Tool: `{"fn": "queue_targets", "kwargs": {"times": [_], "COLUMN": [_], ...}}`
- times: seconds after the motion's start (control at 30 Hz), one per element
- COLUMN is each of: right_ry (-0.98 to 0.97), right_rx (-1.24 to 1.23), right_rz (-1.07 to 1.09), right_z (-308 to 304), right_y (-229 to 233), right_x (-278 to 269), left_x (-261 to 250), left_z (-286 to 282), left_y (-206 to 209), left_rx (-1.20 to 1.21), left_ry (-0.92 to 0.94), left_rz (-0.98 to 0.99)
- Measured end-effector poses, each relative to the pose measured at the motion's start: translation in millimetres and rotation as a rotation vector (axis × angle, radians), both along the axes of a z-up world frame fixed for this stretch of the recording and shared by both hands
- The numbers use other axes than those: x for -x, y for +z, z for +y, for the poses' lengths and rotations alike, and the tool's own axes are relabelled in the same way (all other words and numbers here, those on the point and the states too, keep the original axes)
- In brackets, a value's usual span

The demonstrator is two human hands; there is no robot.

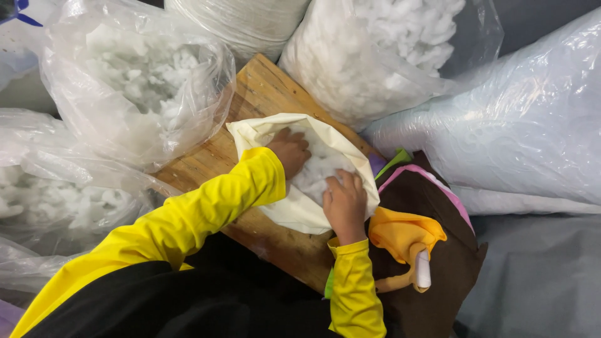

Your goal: Stuffing a white pillowcase with polyester fiberfill from large storage bags at an upholstery station.

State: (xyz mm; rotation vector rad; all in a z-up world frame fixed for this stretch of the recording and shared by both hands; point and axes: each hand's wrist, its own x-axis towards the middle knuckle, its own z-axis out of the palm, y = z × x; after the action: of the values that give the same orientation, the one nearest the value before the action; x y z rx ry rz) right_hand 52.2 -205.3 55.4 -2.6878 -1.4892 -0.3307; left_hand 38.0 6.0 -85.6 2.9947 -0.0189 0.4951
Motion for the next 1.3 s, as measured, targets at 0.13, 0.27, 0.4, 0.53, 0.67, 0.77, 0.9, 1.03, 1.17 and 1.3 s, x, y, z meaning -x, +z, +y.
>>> {"fn": "queue_targets", "kwargs": {"times": [0.13, 0.27, 0.4, 0.53, 0.67, 0.77, 0.9, 1.03, 1.17, 1.3], "right_ry": [0.039, 0.072, 0.182, 0.013, -0.070, -0.003, 0.116, 0.057, 0.229, 0.265], "right_rx": [-0.234, -0.518, -0.276, -0.021, -0.275, -0.298, 0.069, 0.147, -0.172, -0.193], "right_rz": [0.005, 0.023, 0.131, 0.184, 0.389, 0.547, 0.615, 0.432, 0.317, 0.115], "right_z": [-14, -10, 12, -2, -23, -21, -19, -23, -29, -20], "right_y": [22, 45, 35, 41, 72, 89, 73, 49, 75, 76], "right_x": [-8, -4, 16, 9, 9, 16, 25, 16, 24, 38], "left_x": [43, 80, 70, 35, 67, 89, 110, 104, 119, 134], "left_z": [12, 13, -4, 20, 27, 28, 20, 10, 12, 10], "left_y": [89, 131, 96, 55, 141, 202, 242, 175, 138, 127], "left_rx": [0.120, 0.421, 0.048, 0.081, 0.193, 0.313, 0.258, 0.019, 0.108, -0.031], "left_ry": [-0.077, -0.194, -0.104, 0.025, -0.023, -0.050, -0.159, -0.161, -0.237, -0.353], "left_rz": [-0.105, -0.516, -0.071, 0.459, 0.689, 0.660, 0.743, 0.805, -0.234, -0.729]}}
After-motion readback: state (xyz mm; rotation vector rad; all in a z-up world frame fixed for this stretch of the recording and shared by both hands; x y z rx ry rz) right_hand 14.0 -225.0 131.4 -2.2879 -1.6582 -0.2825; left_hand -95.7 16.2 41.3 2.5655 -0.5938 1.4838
